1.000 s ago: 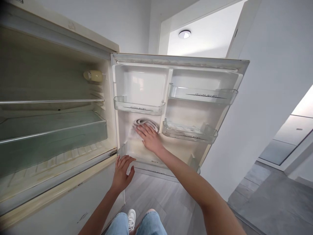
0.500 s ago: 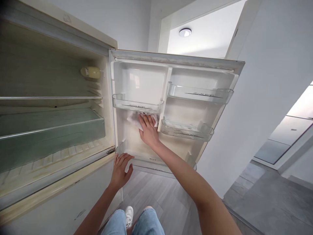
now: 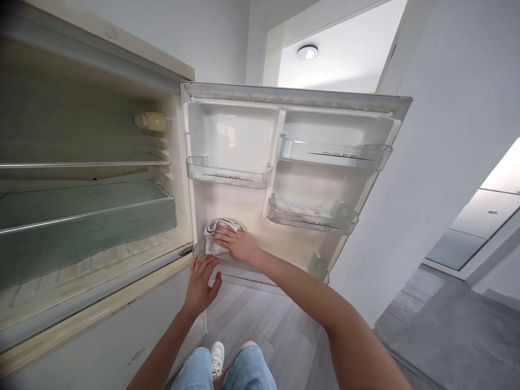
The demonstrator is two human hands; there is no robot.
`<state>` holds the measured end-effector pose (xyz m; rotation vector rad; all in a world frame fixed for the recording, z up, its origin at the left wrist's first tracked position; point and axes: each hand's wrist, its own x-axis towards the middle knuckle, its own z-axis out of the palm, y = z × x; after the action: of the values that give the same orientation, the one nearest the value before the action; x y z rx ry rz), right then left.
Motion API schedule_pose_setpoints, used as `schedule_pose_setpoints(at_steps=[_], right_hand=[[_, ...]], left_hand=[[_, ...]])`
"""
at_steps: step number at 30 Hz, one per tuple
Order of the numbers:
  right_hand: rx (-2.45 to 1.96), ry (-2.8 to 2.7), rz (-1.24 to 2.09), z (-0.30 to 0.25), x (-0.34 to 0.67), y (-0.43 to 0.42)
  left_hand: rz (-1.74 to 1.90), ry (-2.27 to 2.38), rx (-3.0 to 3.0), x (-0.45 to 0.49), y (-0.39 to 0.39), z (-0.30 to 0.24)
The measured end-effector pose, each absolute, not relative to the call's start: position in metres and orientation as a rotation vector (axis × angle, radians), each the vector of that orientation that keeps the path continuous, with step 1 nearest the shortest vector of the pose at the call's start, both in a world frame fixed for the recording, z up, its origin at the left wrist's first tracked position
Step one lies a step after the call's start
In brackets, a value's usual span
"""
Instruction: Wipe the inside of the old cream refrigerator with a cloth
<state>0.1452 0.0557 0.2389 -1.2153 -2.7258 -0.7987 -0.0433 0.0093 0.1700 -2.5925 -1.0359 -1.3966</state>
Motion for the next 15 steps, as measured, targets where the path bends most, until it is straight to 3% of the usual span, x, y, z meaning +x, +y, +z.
schedule_pose_setpoints(at_steps=[11, 15], right_hand=[[-1.289, -2.755, -0.697, 0.26, 0.231, -0.007], [-1.565, -2.539, -0.784, 0.282, 0.256, -0.032]], left_hand=[[-1.405, -1.023, -2.6, -0.044, 0.012, 0.168], [-1.429, -1.031, -2.581, -0.042, 0.012, 0.167]])
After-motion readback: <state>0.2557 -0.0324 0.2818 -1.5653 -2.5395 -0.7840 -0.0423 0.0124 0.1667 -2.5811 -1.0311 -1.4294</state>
